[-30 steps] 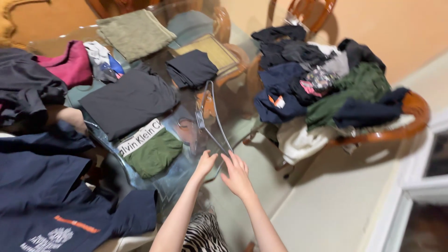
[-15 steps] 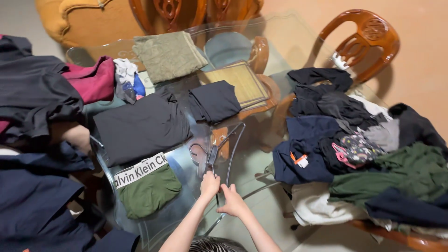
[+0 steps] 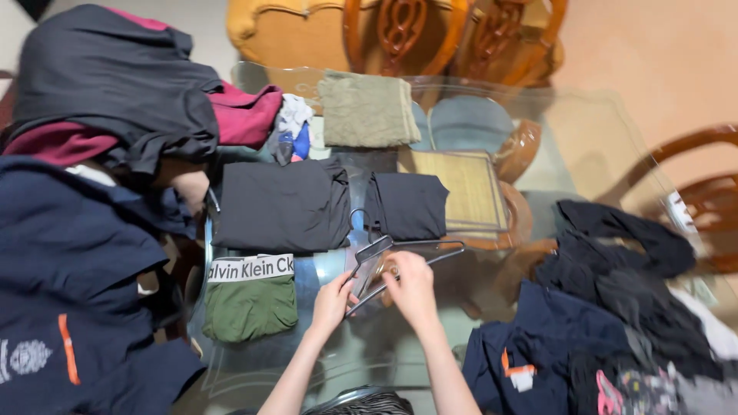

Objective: The person is folding various items of clothing on a glass table.

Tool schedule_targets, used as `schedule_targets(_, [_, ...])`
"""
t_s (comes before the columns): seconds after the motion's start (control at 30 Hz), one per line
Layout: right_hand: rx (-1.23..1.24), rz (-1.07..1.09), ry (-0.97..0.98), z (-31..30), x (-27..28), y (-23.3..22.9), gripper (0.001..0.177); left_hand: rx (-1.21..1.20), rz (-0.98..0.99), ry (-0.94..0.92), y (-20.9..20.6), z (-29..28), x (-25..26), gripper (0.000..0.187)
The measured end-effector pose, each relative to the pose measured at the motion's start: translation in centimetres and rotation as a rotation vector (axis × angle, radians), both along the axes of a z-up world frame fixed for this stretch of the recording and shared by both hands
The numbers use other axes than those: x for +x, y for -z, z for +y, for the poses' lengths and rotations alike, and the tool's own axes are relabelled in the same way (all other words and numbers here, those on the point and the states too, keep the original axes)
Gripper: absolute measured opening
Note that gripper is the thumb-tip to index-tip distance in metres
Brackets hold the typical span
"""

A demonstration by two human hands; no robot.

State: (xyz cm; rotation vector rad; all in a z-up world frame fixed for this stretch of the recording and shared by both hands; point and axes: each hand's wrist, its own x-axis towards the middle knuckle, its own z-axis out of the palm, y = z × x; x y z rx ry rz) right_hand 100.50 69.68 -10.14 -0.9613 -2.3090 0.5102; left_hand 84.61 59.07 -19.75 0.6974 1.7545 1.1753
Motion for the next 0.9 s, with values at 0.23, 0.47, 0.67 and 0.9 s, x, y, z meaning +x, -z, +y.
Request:
schedule_targets(0.23, [0.246,-0.213,0.093,11.5,4.6,1.7,0.057,-0.046,0.469,-0.164,-2.3,4.0,-2.6,0.031])
schedule_targets(0.47, [0.055,0.133,0.014,12.9,2.5,1.5,0.043,0.083,0.654,-0.371,-3.0,8.8,-3.0,0.031])
schedule_targets(0.67, [-1.153,0.408,-0.222,11.6,-2.3,10.0,0.045,0.234,0.023,-0.61,-1.3,14.0,-1.4,0.034])
schedule_targets(0.9, [-1.267,0.517,-0.295,9.0,-7.9,10.6,0.058,0.514,-0.284,-0.656,1.7,16.6,-4.0,0.04])
